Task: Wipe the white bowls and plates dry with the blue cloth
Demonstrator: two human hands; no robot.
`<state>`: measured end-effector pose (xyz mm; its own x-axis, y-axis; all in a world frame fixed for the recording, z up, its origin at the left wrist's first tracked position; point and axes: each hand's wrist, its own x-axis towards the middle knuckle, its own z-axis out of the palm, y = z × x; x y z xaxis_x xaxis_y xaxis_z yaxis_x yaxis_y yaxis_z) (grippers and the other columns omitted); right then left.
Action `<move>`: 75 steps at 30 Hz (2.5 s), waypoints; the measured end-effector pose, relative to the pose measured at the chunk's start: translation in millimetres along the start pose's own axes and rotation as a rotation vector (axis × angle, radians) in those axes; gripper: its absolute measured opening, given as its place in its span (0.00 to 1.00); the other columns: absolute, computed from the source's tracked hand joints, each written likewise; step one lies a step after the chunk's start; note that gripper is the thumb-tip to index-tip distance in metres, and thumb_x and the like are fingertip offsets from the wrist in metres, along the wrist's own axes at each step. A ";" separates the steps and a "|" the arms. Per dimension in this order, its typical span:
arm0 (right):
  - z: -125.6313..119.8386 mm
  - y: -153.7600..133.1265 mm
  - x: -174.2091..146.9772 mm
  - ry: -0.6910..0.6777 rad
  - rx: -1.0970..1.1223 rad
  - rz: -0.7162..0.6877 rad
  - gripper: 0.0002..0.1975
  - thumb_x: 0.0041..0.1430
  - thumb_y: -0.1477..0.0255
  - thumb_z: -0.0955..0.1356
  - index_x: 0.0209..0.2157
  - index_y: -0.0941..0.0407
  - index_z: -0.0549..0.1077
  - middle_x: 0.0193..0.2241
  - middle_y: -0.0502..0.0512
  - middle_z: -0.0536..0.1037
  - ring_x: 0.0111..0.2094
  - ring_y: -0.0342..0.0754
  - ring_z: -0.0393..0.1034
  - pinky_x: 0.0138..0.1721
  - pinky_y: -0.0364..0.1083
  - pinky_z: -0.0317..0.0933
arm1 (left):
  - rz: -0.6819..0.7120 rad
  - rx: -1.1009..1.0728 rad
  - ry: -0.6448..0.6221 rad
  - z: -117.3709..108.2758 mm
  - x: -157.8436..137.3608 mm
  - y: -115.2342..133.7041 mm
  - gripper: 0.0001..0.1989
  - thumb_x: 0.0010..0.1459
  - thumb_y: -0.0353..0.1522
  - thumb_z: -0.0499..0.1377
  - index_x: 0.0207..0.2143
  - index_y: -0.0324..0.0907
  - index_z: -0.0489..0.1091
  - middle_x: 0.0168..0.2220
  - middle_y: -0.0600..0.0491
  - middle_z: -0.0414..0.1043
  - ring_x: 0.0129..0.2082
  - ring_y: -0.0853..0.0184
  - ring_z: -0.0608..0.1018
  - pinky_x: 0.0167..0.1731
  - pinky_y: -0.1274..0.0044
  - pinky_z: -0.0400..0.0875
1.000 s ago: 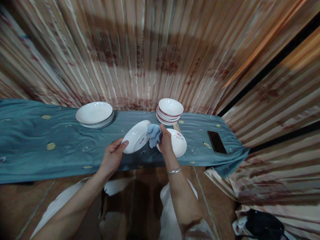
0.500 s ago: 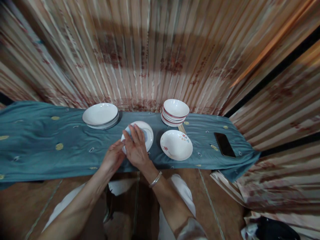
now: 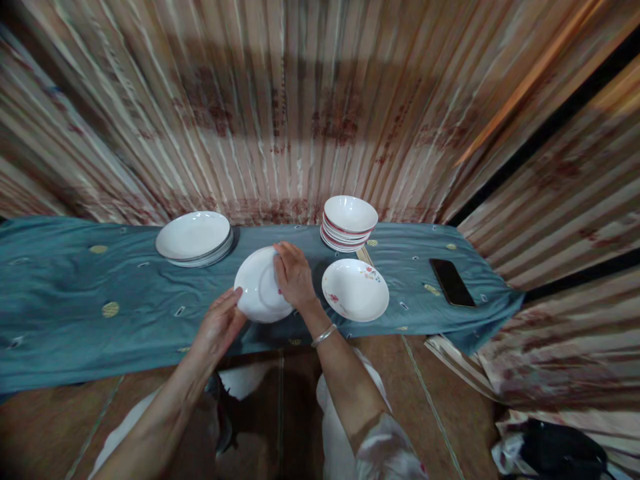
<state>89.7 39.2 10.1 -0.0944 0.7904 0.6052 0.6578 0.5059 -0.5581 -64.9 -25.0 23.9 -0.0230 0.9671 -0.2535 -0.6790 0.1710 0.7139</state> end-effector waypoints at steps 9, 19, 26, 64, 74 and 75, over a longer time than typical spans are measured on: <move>33.0 37.3 -24.8 0.054 0.069 0.245 0.20 0.67 0.67 0.57 0.52 0.59 0.73 0.52 0.64 0.76 0.55 0.53 0.69 0.60 0.55 0.60 | -0.146 -0.125 0.161 -21.7 19.3 -0.4 0.06 0.51 0.23 0.63 0.34 0.34 0.75 0.28 0.49 0.80 0.25 0.65 0.79 0.39 0.70 0.77; 38.9 22.2 -80.7 0.053 -0.097 0.221 0.28 0.69 0.61 0.54 0.61 0.63 0.62 0.61 0.70 0.64 0.63 0.56 0.56 0.63 0.60 0.54 | -0.221 -0.193 0.192 -34.2 32.5 -7.3 0.20 0.59 0.25 0.56 0.54 0.32 0.69 0.37 0.44 0.81 0.40 0.57 0.81 0.46 0.65 0.76; 30.0 -5.1 -103.2 -0.058 -0.183 0.088 0.30 0.70 0.63 0.55 0.67 0.63 0.50 0.67 0.71 0.51 0.69 0.59 0.41 0.65 0.63 0.49 | -0.210 -0.213 0.177 -29.5 32.5 -6.3 0.23 0.60 0.24 0.54 0.58 0.32 0.66 0.38 0.43 0.81 0.44 0.57 0.80 0.49 0.66 0.74; 33.1 -38.5 40.4 -0.390 -0.301 -0.283 0.12 0.63 0.77 0.63 0.45 0.58 0.75 0.48 0.61 0.77 0.52 0.54 0.69 0.61 0.58 0.55 | -0.127 -0.265 0.185 -3.1 36.5 0.2 0.17 0.63 0.27 0.49 0.52 0.36 0.71 0.40 0.47 0.81 0.52 0.61 0.77 0.56 0.69 0.68; 38.4 16.2 40.9 -0.211 -0.176 0.037 0.14 0.64 0.77 0.59 0.44 0.58 0.75 0.44 0.59 0.80 0.47 0.50 0.74 0.55 0.49 0.64 | -0.166 -0.255 0.162 -13.3 34.0 -5.2 0.18 0.63 0.27 0.53 0.53 0.36 0.71 0.41 0.44 0.81 0.50 0.57 0.78 0.51 0.68 0.72; 37.6 20.4 39.5 -0.200 -0.164 0.057 0.14 0.64 0.77 0.59 0.44 0.57 0.75 0.44 0.59 0.80 0.47 0.50 0.74 0.54 0.50 0.64 | -0.165 -0.256 0.167 -13.5 33.8 -5.4 0.17 0.63 0.27 0.52 0.53 0.36 0.72 0.41 0.44 0.81 0.50 0.57 0.79 0.51 0.68 0.72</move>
<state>71.3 93.7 1.3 -0.1891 0.8769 0.4419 0.7773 0.4087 -0.4783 -71.9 4.3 2.7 -0.0035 0.8825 -0.4703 -0.8453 0.2486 0.4729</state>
